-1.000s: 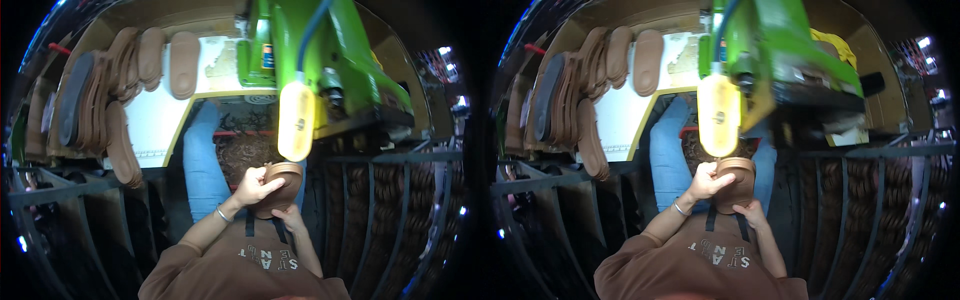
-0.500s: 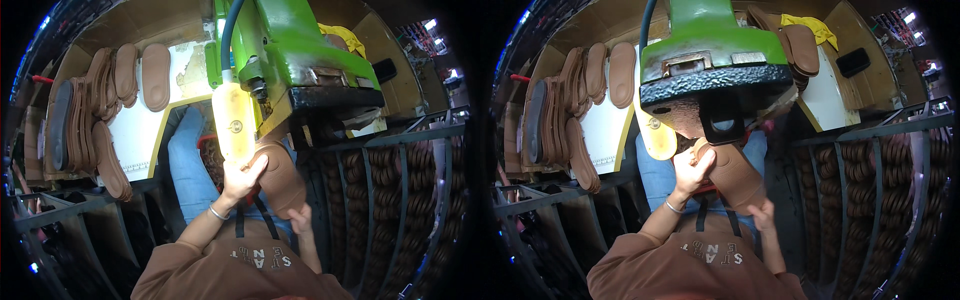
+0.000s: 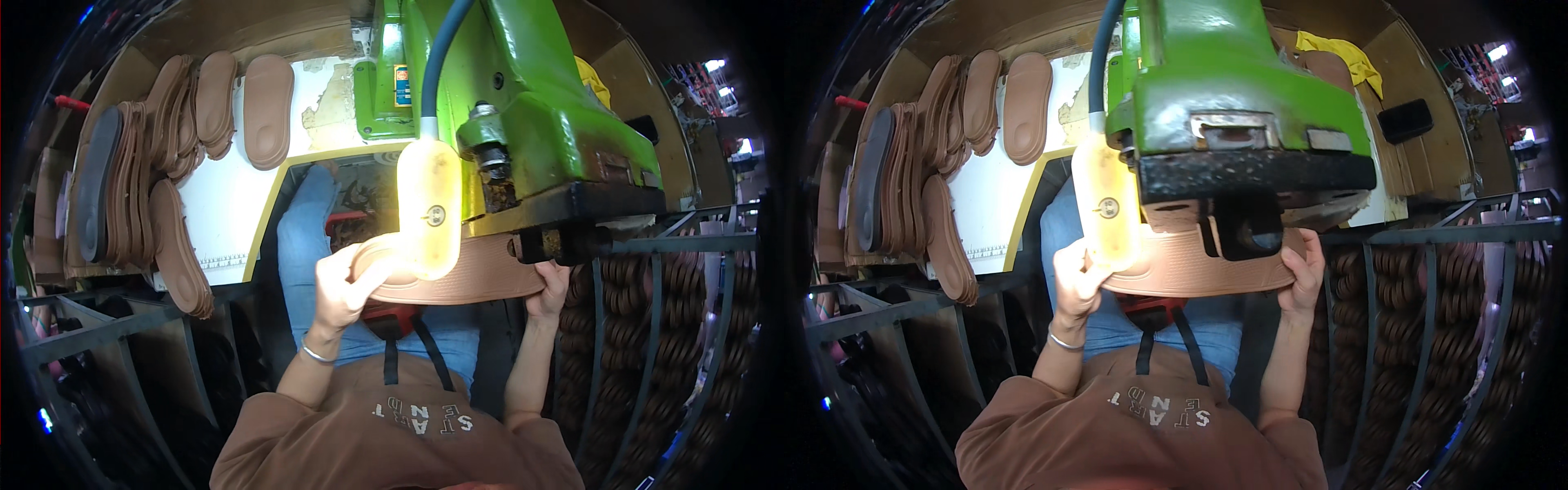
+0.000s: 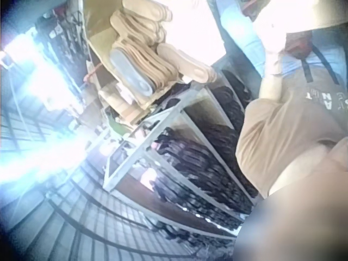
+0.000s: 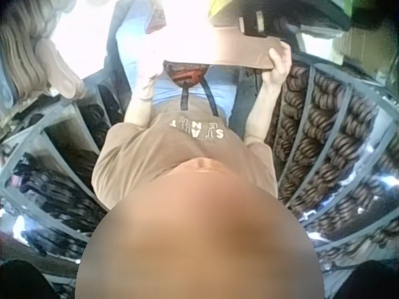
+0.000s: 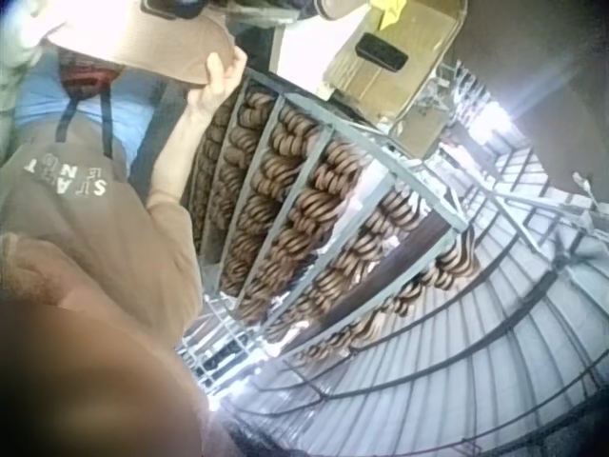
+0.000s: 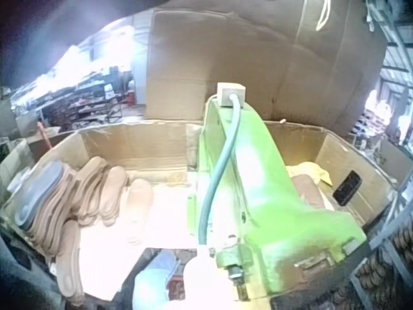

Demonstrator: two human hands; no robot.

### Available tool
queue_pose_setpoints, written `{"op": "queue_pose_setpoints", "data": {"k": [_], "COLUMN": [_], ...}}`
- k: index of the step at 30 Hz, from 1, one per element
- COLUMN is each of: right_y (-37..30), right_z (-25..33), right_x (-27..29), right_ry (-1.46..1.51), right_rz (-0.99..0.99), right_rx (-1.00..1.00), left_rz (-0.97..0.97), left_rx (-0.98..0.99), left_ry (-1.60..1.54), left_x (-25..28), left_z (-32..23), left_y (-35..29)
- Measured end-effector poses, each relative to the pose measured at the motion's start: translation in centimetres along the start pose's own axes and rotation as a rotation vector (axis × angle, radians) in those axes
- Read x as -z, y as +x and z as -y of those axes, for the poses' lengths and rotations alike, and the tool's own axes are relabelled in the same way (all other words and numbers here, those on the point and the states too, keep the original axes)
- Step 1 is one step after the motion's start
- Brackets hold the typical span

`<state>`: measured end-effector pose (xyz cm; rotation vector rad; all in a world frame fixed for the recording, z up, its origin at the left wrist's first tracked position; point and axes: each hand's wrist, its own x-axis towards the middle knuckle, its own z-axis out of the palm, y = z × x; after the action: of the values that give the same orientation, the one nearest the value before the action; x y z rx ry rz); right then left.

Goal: Pressing shoe soles using an industrial machine in a manufacturing facility.

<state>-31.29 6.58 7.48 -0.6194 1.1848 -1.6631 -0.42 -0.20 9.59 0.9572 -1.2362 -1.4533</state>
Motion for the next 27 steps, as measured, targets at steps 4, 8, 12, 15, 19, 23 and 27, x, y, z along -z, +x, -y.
{"op": "queue_pose_setpoints", "data": {"k": [4,8,12,15,19,23,27], "right_y": [-0.4,-0.9,-0.7,-1.1,-1.2,-0.9,-0.6], "right_z": [-1.1,-1.5,-0.3,0.9,2.8,3.2,1.6], "right_x": [-3.9,-4.9,-1.8,2.8,3.9,1.0,-1.3], "right_ry": [0.062,0.073,-0.099,-0.022,-0.091,-0.125,-0.104], "right_rz": [0.001,0.070,-0.047,-0.147,-0.213,-0.211,-0.133], "right_rx": [-0.012,-0.002,0.192,0.219,0.249,0.212,0.142], "left_rz": [-0.095,-0.075,-0.004,0.079,0.037,0.075,0.021], "left_rx": [0.157,0.119,-0.013,-0.104,-0.098,0.152,0.203], "left_ry": [-0.139,-0.099,0.151,0.157,0.035,-0.259,-0.295], "left_x": [3.4,5.0,1.1,-3.8,-6.5,-4.6,-1.3], "left_z": [0.3,1.3,1.9,1.4,2.4,1.3,0.0], "left_y": [-1.7,-2.9,-1.6,0.6,1.5,0.7,0.1]}}
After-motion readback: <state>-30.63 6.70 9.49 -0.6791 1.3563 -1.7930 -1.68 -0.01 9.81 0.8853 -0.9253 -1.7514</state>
